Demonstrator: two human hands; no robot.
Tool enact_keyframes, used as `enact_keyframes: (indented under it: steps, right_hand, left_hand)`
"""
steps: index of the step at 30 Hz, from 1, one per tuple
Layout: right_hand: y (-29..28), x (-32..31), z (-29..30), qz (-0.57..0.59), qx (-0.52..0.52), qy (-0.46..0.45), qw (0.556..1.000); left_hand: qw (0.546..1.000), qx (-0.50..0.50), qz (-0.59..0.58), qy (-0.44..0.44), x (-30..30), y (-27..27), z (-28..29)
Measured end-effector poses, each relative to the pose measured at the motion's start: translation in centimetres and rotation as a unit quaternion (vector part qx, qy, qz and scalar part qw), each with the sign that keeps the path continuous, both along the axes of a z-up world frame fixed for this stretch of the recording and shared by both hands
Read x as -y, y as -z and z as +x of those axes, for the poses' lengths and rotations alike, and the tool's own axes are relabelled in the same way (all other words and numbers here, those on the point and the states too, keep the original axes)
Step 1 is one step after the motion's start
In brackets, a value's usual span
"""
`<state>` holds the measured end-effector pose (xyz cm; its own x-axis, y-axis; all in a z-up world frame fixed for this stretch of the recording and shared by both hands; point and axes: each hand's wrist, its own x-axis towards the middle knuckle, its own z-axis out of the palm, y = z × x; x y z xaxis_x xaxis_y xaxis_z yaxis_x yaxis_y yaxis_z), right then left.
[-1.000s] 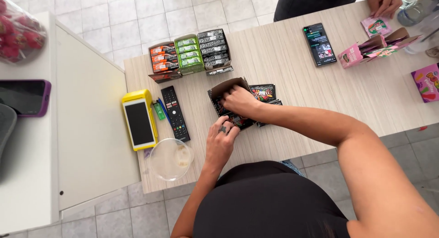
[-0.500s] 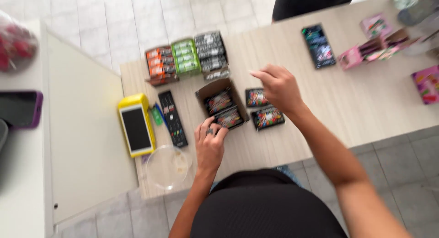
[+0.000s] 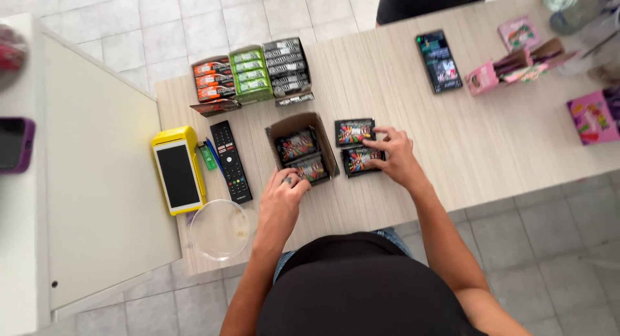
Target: Sorting and organizing small merchandise packets into display boxes on a retail counter
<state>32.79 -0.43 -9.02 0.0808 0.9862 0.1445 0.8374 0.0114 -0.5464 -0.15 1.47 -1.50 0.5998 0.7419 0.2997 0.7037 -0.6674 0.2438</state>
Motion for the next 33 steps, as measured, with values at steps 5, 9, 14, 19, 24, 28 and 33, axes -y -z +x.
enact_keyframes:
  steps: [5,9,14,19,24,28,33]
  right_hand:
    - [-2.6,-1.9,0.2,0.005,-0.079,-0.015,0.997]
    - [-12.8,-3.8,-3.0,0.14,-0.233,0.072,0.96]
    - [-18.5,-5.5,-10.4,0.062,-0.209,-0.137,0.966]
    - [-15.1,-8.7,-16.5,-0.262,0.209,-0.135,0.932]
    - [-5.3,-10.8,-17.8,-0.286,0.244,-0.231,0.897]
    - [-6.7,-10.6,-18.4,-0.294,0.269,-0.232,0.887]
    - [-13.9,-8.3,-11.1,-0.061,0.054,-0.148,0.986]
  left_hand:
    - [0.997,-0.039,0.058,-0.016,1.8,-3.1,0.7]
    - [0.997,0.016,0.069,-0.013,2.9,-2.6,1.9]
    - [0.99,-0.136,0.021,0.019,4.3,-1.7,2.8]
    - [0.974,-0.208,0.043,-0.076,5.3,1.0,4.6]
    - [0.97,-0.229,0.025,-0.078,5.4,1.4,4.9]
    - [0.949,-0.304,-0.029,-0.074,5.0,1.1,5.4]
    - [0.973,-0.216,0.018,-0.079,5.3,0.3,5.0]
